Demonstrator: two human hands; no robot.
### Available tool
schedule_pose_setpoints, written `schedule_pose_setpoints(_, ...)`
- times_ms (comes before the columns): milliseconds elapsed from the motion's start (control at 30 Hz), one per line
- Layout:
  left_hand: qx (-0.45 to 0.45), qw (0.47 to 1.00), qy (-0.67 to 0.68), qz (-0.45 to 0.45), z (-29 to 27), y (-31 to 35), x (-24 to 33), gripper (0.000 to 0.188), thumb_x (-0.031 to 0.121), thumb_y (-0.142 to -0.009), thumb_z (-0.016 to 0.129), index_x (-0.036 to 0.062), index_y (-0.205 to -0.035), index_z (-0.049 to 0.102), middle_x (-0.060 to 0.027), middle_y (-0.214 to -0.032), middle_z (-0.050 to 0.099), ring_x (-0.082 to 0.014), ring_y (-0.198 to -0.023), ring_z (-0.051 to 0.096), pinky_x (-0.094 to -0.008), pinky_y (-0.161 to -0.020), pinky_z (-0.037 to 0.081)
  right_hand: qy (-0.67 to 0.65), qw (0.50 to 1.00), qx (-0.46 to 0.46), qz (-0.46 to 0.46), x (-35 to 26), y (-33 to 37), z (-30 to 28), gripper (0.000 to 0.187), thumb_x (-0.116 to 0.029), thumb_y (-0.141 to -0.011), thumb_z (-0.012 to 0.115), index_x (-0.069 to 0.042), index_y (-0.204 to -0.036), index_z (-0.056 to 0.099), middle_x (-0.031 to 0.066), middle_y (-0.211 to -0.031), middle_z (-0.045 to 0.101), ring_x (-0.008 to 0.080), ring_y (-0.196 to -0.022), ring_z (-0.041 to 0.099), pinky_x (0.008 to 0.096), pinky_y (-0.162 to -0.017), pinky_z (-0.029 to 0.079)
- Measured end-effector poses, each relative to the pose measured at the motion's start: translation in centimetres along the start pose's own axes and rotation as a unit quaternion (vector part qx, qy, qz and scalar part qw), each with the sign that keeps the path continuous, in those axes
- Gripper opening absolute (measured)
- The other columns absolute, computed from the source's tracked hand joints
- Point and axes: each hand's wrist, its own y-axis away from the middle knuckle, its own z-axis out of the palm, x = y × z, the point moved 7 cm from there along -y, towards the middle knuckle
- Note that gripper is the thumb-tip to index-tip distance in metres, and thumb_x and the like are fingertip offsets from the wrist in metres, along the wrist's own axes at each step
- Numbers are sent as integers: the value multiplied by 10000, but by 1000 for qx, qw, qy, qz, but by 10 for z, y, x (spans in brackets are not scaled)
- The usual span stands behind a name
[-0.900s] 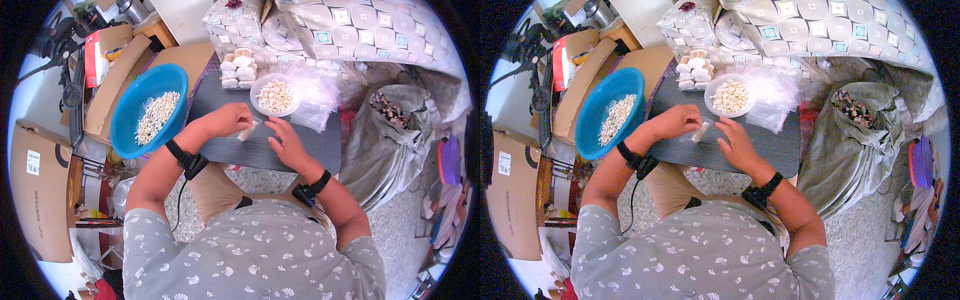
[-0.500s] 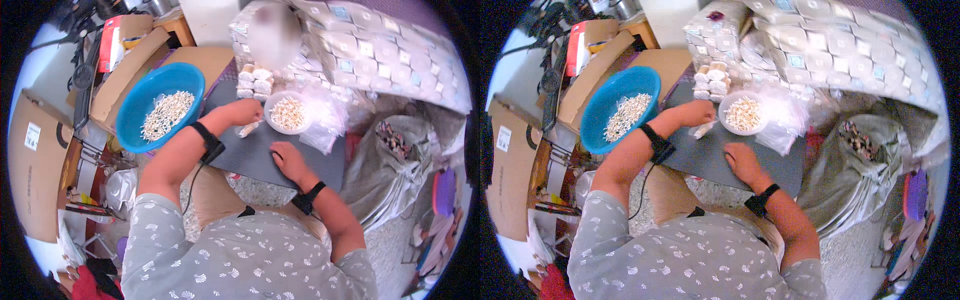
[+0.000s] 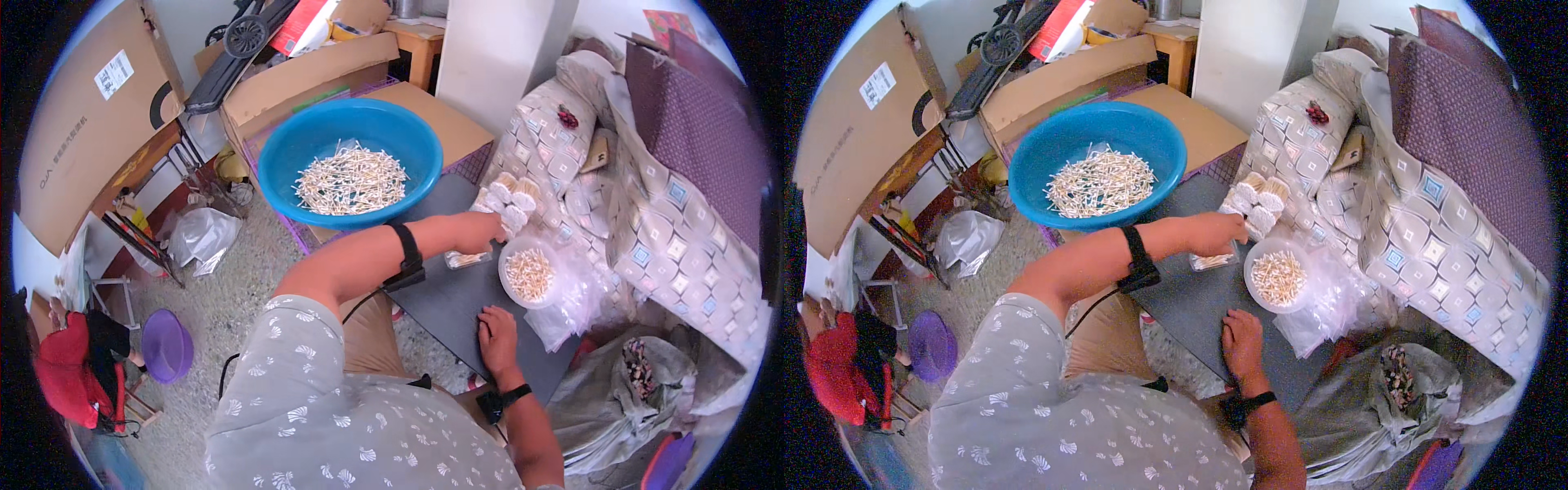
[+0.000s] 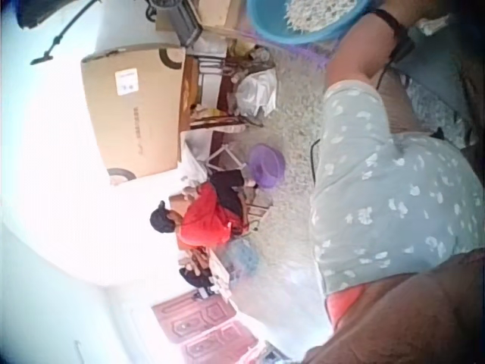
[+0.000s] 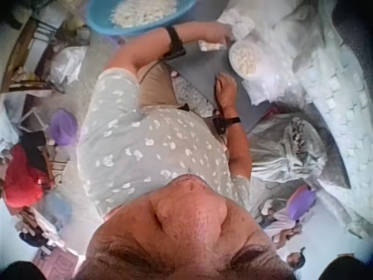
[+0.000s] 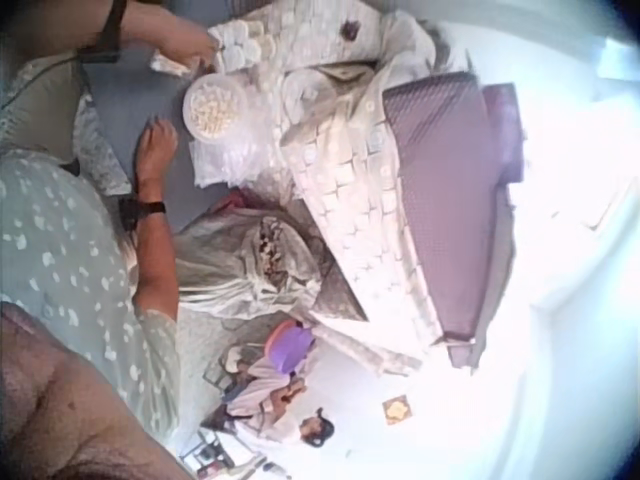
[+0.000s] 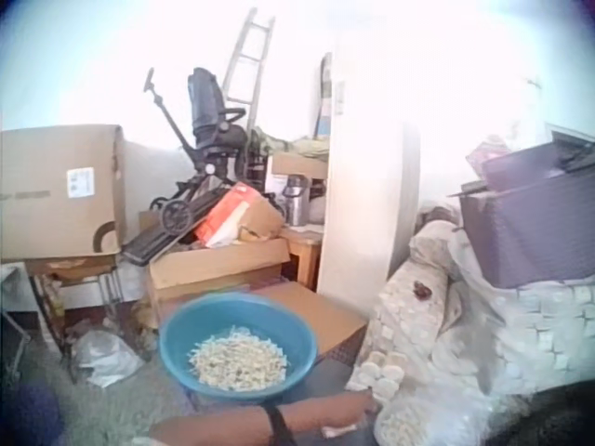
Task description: Sorting cotton swabs and placing them into small plastic bags.
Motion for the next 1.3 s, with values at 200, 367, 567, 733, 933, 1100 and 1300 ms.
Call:
schedule_pose_setpoints(200, 10, 993, 107, 54, -26, 44, 31, 215, 145, -793, 653, 44, -982, 629, -149, -997, 582, -319, -966, 579, -412, -843, 467, 4, 1000, -3, 4, 1, 3, 1, 169, -28, -765, 617, -46, -931, 638, 132, -1087, 626, 348, -1059, 551, 460, -941, 416)
schedule_pose_setpoints(367, 36, 995, 85, 41, -99, 62, 13, 251, 166, -803, 664, 49, -1023, 631, -149, -1004, 604, -284, -908, 607, -384, -809, 485, 8, 1000, -8, 15, 1, 3, 2, 182, -25, -768, 612, -46, -949, 625, 130, -1088, 620, 346, -1067, 544, 456, -939, 415)
schedule_pose_setpoints(567, 145, 961, 201, -125, -139, 87, 3, 299, 158, -859, 611, 58, -1141, 601, -111, -1061, 607, -206, -981, 596, -331, -851, 484, 12, 999, -18, 28, -1, -11, -2, 206, -24, -762, 612, -60, -965, 616, 123, -1093, 614, 333, -1072, 542, 447, -946, 404)
schedule_pose_setpoints(733, 193, 950, 122, -212, -183, 105, -100, 330, 174, -888, 581, 59, -1197, 571, -93, -1134, 585, -191, -1002, 573, -340, -844, 492, 16, 1000, -11, 2, 7, -7, 11, 211, -21, -752, 613, -69, -958, 612, 119, -1101, 611, 329, -1082, 539, 453, -942, 401)
schedule_pose_setpoints(933, 80, 917, 22, -389, -236, 147, -225, 298, 189, -875, 556, 47, -1128, 622, -103, -1072, 642, -210, -948, 603, -350, -825, 495, 1, 1000, -12, 19, 11, 2, 4, 228, -2, -748, 588, -72, -964, 603, 118, -1099, 606, 346, -1090, 530, 474, -937, 392)
schedule_pose_setpoints(1100, -13, 923, -98, -371, -217, 167, -291, 287, 206, -841, 550, 55, -1057, 665, -119, -1020, 678, -245, -900, 626, -382, -781, 488, -8, 998, -50, 33, 9, -3, 7, 229, -3, -742, 600, -63, -963, 598, 123, -1107, 594, 343, -1097, 518, 482, -942, 382)
schedule_pose_setpoints(1300, -183, 882, -90, -426, -174, 186, -362, 311, 263, -837, 553, 71, -1055, 663, -105, -1027, 674, -243, -857, 584, -399, -773, 463, -5, 996, -75, 36, 11, -10, 10, 249, 1, -743, 610, -65, -983, 598, 121, -1099, 584, 350, -1075, 521, 481, -936, 385)
